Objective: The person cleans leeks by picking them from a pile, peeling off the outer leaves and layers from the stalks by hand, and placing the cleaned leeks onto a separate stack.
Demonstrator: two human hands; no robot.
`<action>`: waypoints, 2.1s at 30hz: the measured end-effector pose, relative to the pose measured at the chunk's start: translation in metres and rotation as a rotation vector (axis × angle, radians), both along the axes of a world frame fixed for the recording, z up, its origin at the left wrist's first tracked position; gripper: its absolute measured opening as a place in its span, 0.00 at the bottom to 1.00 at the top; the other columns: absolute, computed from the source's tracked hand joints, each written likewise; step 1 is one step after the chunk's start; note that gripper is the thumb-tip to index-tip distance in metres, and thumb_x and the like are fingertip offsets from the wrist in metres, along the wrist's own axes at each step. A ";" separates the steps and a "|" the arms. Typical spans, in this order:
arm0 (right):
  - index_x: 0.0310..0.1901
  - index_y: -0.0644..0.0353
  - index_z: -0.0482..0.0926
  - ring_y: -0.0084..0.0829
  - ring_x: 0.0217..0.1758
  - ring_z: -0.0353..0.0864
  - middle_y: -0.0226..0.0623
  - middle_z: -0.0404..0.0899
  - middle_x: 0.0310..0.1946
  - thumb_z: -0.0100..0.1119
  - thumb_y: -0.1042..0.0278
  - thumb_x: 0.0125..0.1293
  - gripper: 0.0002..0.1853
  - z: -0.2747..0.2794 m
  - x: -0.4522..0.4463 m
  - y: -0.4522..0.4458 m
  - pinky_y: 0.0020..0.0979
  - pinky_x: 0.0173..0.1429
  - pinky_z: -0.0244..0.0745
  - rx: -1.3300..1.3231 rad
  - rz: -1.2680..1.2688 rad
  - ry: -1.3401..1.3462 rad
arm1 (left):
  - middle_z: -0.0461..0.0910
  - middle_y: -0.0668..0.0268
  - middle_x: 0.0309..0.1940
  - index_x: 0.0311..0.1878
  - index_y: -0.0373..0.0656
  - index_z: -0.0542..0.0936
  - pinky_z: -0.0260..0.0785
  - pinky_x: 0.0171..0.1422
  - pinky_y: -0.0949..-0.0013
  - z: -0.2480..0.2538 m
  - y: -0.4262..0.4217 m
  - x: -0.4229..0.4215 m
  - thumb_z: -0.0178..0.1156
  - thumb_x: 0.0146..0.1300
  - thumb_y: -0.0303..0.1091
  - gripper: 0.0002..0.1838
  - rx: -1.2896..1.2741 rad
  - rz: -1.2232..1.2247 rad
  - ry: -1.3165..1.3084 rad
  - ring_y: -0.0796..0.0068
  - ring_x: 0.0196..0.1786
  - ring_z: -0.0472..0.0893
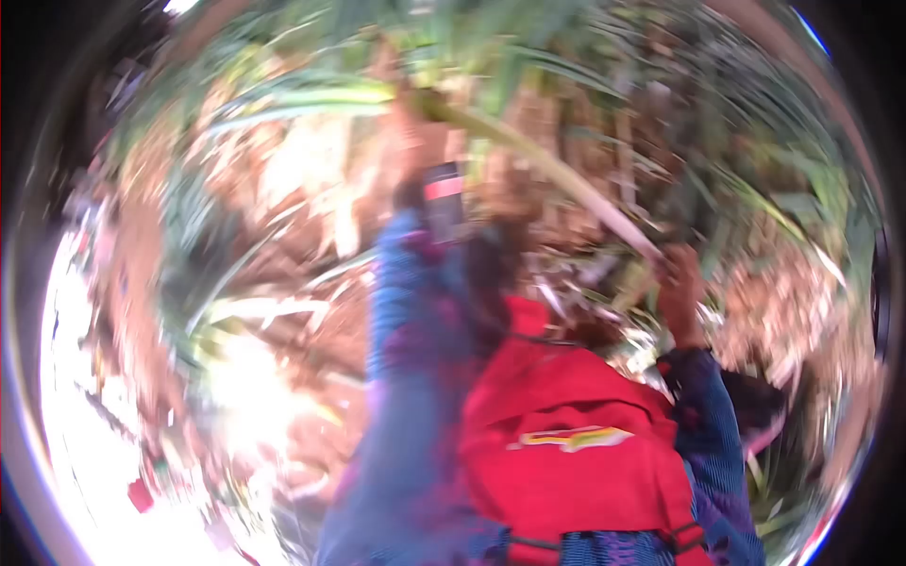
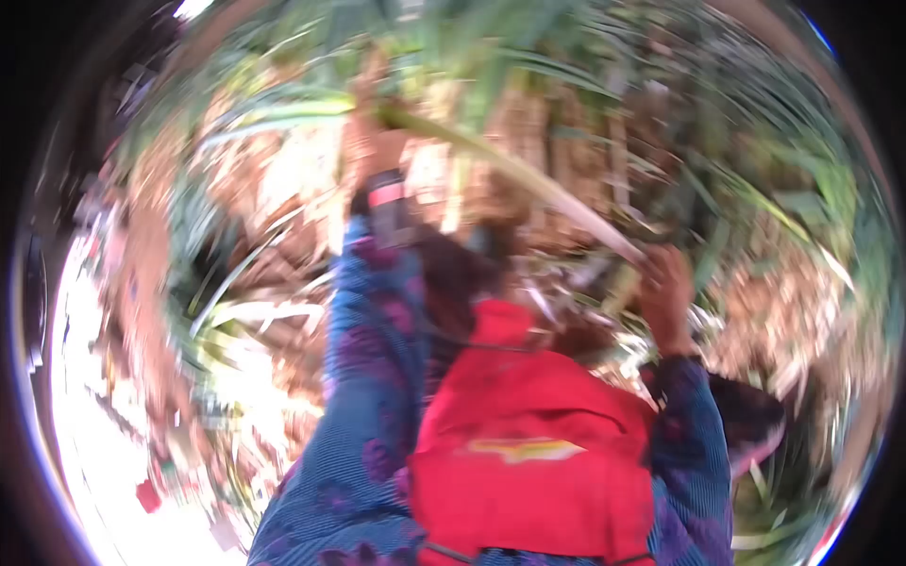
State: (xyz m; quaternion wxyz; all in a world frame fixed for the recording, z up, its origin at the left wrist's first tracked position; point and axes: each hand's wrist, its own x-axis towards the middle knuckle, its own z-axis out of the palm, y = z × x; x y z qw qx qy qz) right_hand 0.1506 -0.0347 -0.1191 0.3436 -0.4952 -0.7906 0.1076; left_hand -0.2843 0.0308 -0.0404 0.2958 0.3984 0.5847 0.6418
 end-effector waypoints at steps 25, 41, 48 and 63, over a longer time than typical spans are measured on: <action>0.59 0.63 0.73 0.32 0.50 0.79 0.41 0.79 0.51 0.56 0.57 0.67 0.24 0.027 0.134 0.009 0.30 0.52 0.75 -0.869 -0.232 0.059 | 0.66 0.69 0.25 0.36 0.43 0.70 0.68 0.43 0.66 -0.034 -0.009 -0.099 0.53 0.71 0.44 0.14 0.200 -0.281 -1.235 0.71 0.31 0.69; 0.45 0.62 0.79 0.18 0.25 0.67 0.25 0.72 0.25 0.51 0.53 0.68 0.19 0.078 -0.050 -0.068 0.22 0.28 0.60 -1.078 0.430 0.234 | 0.72 0.66 0.32 0.44 0.45 0.73 0.70 0.39 0.64 0.043 -0.067 0.012 0.58 0.66 0.40 0.11 0.548 -0.019 -1.036 0.69 0.34 0.74; 0.40 0.61 0.78 0.17 0.18 0.67 0.25 0.72 0.20 0.51 0.54 0.71 0.17 0.068 -0.077 -0.065 0.21 0.21 0.58 -1.089 0.407 0.431 | 0.73 0.64 0.31 0.51 0.46 0.61 0.76 0.27 0.68 0.099 -0.118 0.023 0.50 0.73 0.36 0.11 0.495 0.094 -0.805 0.70 0.28 0.77; 0.53 0.60 0.76 0.25 0.42 0.78 0.31 0.79 0.39 0.49 0.62 0.71 0.15 0.165 -0.254 -0.090 0.29 0.47 0.72 -0.947 0.761 0.447 | 0.71 0.69 0.25 0.47 0.45 0.65 0.67 0.23 0.73 0.170 -0.362 -0.193 0.52 0.72 0.39 0.10 0.443 0.679 -0.269 0.78 0.22 0.71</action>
